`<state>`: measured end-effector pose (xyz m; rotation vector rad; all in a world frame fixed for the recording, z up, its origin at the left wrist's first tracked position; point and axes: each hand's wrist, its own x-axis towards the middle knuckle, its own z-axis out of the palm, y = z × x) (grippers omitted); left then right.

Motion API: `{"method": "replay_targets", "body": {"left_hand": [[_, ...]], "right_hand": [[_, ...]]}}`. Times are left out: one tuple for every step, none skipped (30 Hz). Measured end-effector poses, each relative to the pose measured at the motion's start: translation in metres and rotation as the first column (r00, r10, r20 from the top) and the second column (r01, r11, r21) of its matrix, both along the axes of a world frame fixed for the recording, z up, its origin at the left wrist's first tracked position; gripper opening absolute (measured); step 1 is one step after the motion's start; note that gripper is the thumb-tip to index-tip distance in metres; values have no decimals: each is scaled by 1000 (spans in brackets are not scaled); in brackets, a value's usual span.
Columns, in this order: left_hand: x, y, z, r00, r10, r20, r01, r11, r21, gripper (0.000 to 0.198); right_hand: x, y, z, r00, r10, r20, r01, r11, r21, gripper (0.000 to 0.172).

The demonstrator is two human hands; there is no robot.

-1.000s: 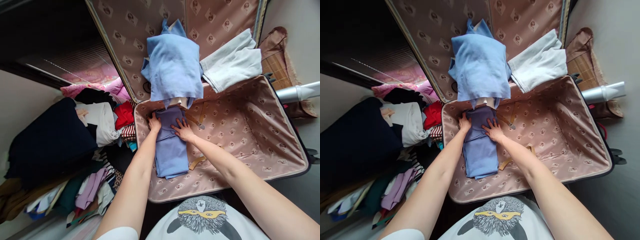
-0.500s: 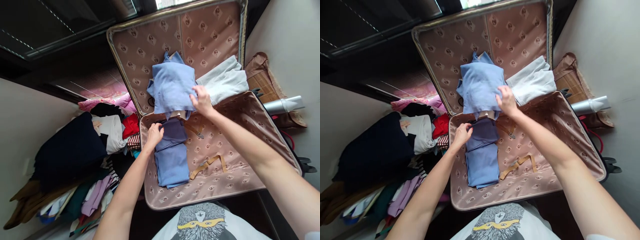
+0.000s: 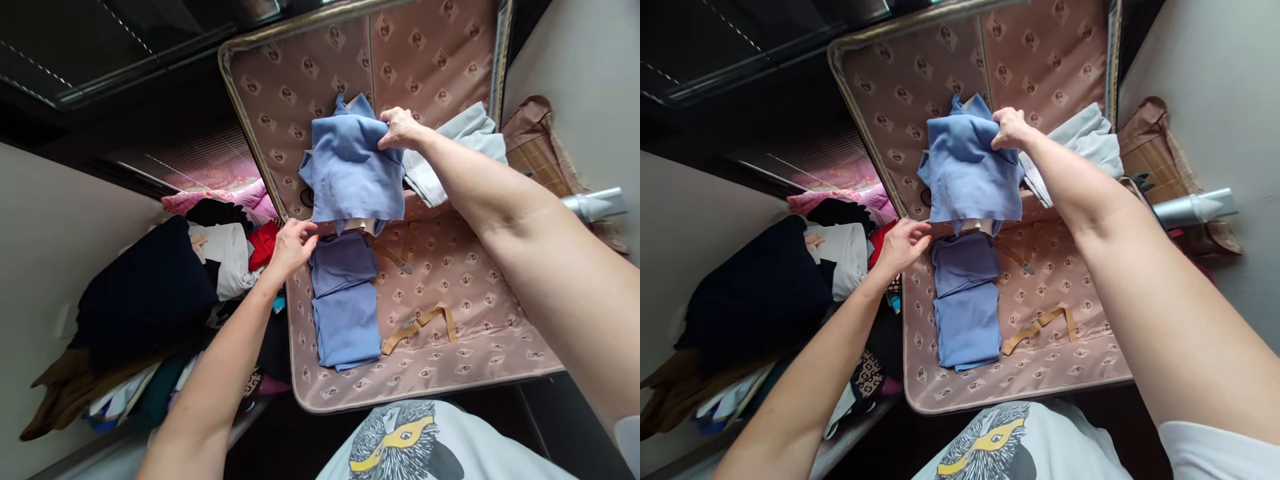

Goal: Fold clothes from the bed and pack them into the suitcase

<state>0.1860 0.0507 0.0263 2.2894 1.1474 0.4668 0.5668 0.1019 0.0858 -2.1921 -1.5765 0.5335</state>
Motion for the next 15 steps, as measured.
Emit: {"method": "replay_targets", "body": {"left_hand": [[8, 11, 5, 999, 25, 26, -27, 997, 74, 31], [18, 23, 11, 997, 51, 62, -59, 987, 150, 41], [29, 33, 19, 992, 71, 101, -92, 971, 221, 55], [39, 43, 29, 987, 81, 136, -117, 953, 280, 72], [49, 51, 41, 984, 79, 159, -128, 937, 326, 90], [56, 57, 54, 984, 61, 168, -119, 925, 362, 103], [61, 60, 68, 987, 20, 160, -82, 917, 390, 106], [64, 59, 81, 989, -53, 140, -9, 912, 409, 97], [63, 54, 92, 980, -158, 119, 98, 910, 402, 77], [60, 44, 101, 954, -276, 119, 221, 912, 346, 54], [55, 30, 106, 912, -378, 161, 335, 911, 239, 38], [48, 12, 106, 867, -437, 241, 428, 899, 92, 31], [42, -10, 102, 840, -415, 349, 474, 875, -99, 32], [37, -34, 94, 842, -310, 442, 458, 844, -280, 38], [34, -60, 82, 863, -184, 470, 402, 815, -418, 47]], "right_hand": [[-4, -6, 5, 999, 26, 24, -27, 999, 39, 40], [-10, -13, 9, 997, 63, 50, -67, 994, 87, 41], [-17, -24, 14, 990, 117, 77, -127, 982, 142, 41], [-25, -39, 19, 977, 184, 104, -202, 958, 201, 40], [-33, -56, 24, 956, 261, 131, -287, 922, 259, 38], [-41, -78, 29, 929, 338, 154, -370, 874, 316, 34], [-48, -102, 34, 898, 406, 167, -439, 820, 366, 31], [-53, -128, 40, 871, 464, 164, -488, 771, 409, 28], [-57, -156, 46, 850, 507, 144, -512, 729, 455, 25], [-59, -184, 52, 834, 540, 115, -520, 697, 495, 23], [-59, -213, 57, 822, 564, 77, -513, 675, 531, 22], [-58, -239, 63, 815, 579, 16, -492, 678, 546, 21], [-55, -264, 67, 823, 564, -65, -452, 720, 527, 21], [-51, -286, 69, 833, 530, -160, -402, 778, 483, 21], [-46, -304, 69, 843, 474, -255, -348, 842, 413, 22]]}}
